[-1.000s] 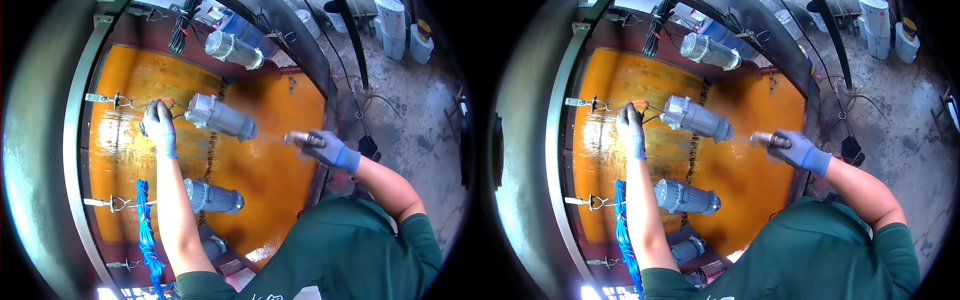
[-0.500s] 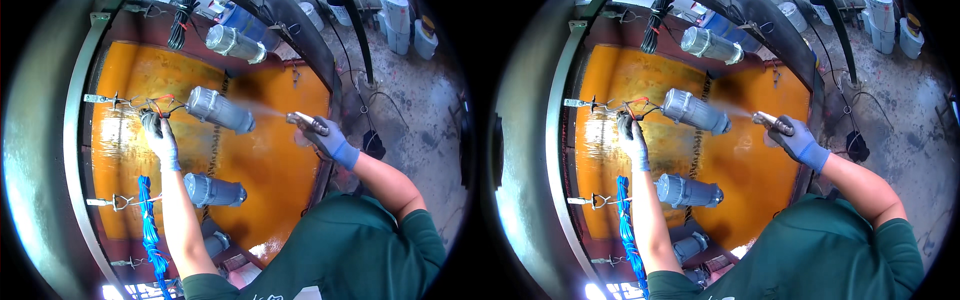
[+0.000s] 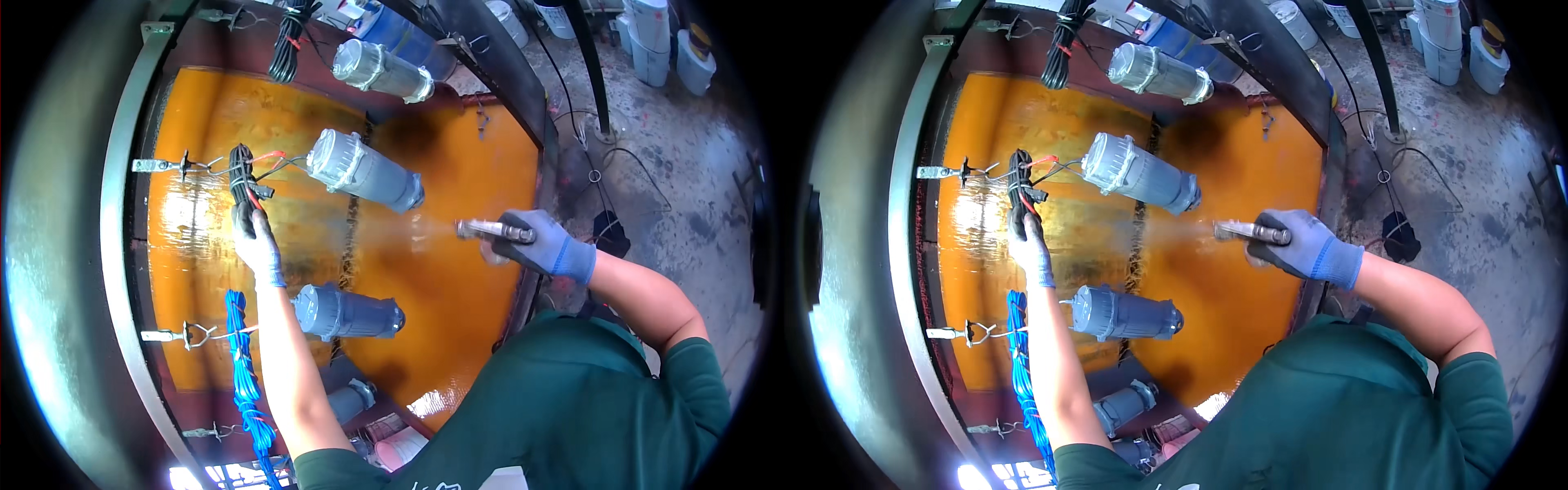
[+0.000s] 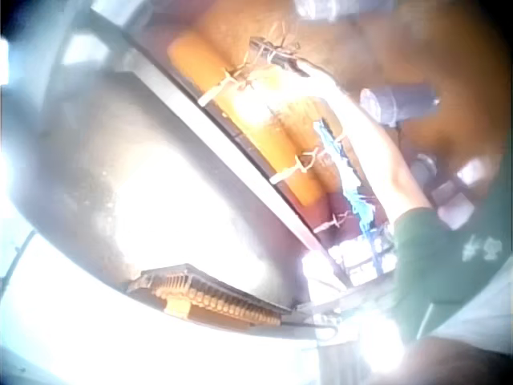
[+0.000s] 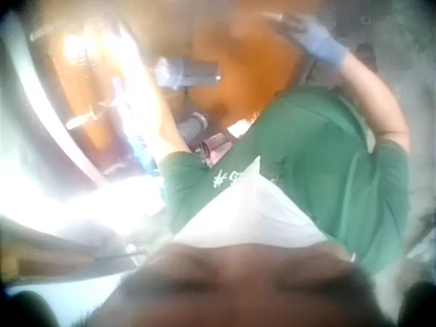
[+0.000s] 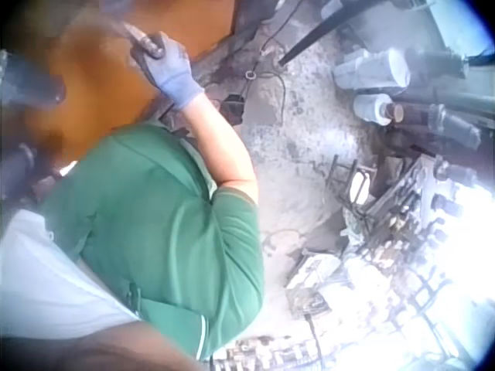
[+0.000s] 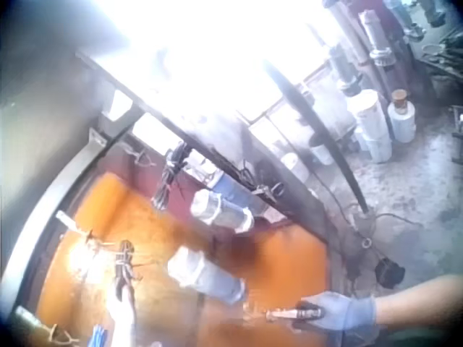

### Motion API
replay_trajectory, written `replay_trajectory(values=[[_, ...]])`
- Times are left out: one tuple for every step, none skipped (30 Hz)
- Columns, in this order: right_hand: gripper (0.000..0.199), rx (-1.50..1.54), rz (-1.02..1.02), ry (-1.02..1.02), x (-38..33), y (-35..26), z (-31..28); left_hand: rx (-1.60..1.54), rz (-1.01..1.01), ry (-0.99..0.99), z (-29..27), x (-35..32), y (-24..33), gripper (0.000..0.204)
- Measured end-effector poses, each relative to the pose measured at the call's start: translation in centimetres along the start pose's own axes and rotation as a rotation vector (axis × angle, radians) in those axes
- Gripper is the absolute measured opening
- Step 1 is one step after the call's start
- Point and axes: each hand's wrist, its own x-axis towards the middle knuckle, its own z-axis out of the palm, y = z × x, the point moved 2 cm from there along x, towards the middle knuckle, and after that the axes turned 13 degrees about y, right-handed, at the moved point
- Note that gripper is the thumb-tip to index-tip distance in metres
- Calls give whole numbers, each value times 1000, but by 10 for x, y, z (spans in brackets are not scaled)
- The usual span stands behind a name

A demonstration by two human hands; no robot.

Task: The person spray paints suspended metal parts with a spray gun while rotating them by their cables by hand. The person then presses buttons on a control panel to advance the track and spray paints another set of suspended parts with the spray gun.

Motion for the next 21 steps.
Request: replay_trajectory(values=[[21,4,17,48,-1,-2,-1,-137,-68,28,8,3,-18,38],[21,237,105,151,4,8,2,-92,-24,36,10,3,-19,39],[21,233,109,157,6,3,-2,-49,18,44,13,4,-12,39],[21,231,121,178,9,-10,-4,-111,-56,34,8,6,-28,40],[22,230,133,198,10,-20,-5,-173,-130,25,2,8,-43,40],[23,150,133,114,8,-23,-6,-92,-78,26,5,6,-17,39],[23,116,-18,34,8,-16,-3,-125,-61,19,12,8,-24,38],[23,75,-51,-26,5,-19,-6,-76,-45,10,15,9,-24,37],[23,36,-89,-97,4,-27,-8,-19,-32,10,14,10,-25,37],[21,65,-78,-62,3,-24,-7,-110,-98,27,8,12,-38,36],[21,70,-85,-70,5,-21,-4,-201,-163,44,3,12,-51,36],[21,120,13,78,10,-15,-6,-99,-156,37,0,11,-32,35],[21,170,111,224,15,-13,-9,-191,-194,45,5,11,-45,35],[21,218,210,240,16,-14,-13,-163,-195,40,6,11,-42,34],[21,219,213,245,15,-9,-13,-138,-193,34,7,13,-36,34],[22,184,139,163,13,-3,-11,-140,-190,29,8,14,-29,34],[24,148,66,82,11,0,-10,-70,-147,30,8,15,-21,34],[26,39,42,-17,9,-5,-10,4,-104,36,5,14,-16,33],[27,36,-23,-88,7,4,-5,4,-103,34,4,16,-21,33],[26,40,14,-37,8,3,-5,-9,-138,26,5,19,-30,32],[26,48,50,8,8,1,-3,-17,-175,20,1,20,-38,32]])
